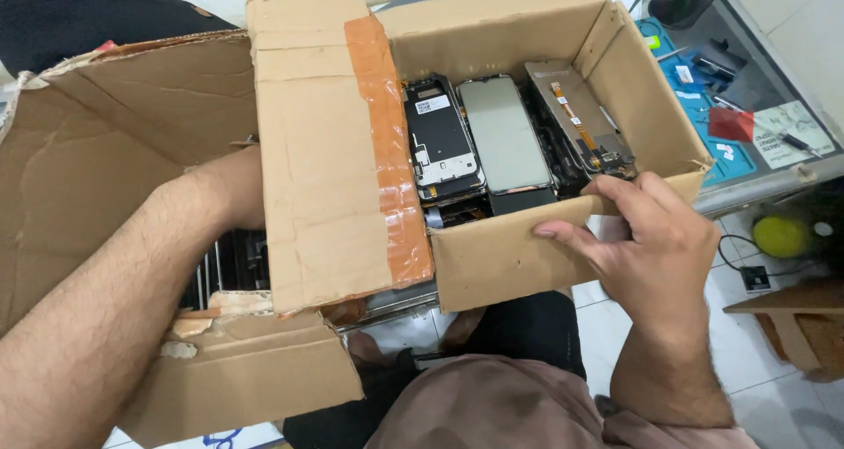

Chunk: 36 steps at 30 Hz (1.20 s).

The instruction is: The person is sorting through a box of smartphone screen assemblies, inspecting each one and cleaning the edges with a small tool.

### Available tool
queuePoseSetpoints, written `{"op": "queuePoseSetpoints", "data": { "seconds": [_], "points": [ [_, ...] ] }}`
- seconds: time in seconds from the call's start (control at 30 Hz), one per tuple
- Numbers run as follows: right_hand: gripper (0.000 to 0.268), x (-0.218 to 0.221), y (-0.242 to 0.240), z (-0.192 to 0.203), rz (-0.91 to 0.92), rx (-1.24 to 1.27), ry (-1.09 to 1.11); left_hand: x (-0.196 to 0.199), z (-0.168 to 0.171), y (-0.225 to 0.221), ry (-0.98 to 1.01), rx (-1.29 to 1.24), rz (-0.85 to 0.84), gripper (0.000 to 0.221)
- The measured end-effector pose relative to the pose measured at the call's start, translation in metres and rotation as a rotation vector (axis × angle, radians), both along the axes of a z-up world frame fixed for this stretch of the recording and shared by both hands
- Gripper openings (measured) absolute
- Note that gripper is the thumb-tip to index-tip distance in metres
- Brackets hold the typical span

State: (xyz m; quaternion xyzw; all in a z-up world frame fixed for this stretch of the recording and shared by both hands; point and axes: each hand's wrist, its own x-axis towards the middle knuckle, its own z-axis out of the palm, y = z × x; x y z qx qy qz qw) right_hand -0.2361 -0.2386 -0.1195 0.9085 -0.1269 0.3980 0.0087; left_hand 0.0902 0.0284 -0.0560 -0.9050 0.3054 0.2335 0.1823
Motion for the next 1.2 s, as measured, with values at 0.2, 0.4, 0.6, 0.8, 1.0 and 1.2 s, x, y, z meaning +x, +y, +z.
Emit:
{"op": "queuePoseSetpoints", "data": {
  "seconds": [0.2,0.4,0.6,0.8,1.0,1.2],
  "points": [
    [0.07,0.001,-0.001,-0.002,-0.029,0.024,0.0,0.098,-0.109,0.048,0.03,-0.037,0.027,0.036],
    [0.067,-0.001,-0.003,-0.005,-0.049,0.01,0.019,0.104,-0.138,0.055,0.062,-0.071,0.069,0.034],
    [0.066,-0.001,-0.002,-0.004,-0.033,0.007,0.014,0.02,-0.016,0.008,0.085,-0.098,0.089,0.031],
    [0.069,-0.003,-0.003,-0.007,-0.068,-0.024,0.031,-0.017,0.015,0.006,0.108,-0.127,0.124,0.029],
    [0.068,-0.003,-0.005,-0.01,-0.096,-0.035,0.03,-0.027,0.022,0.008,0.135,-0.167,0.16,0.028],
    [0.067,-0.004,-0.006,-0.012,-0.096,-0.023,0.03,-0.035,0.03,0.007,0.158,-0.213,0.2,0.026]
  ]
}}
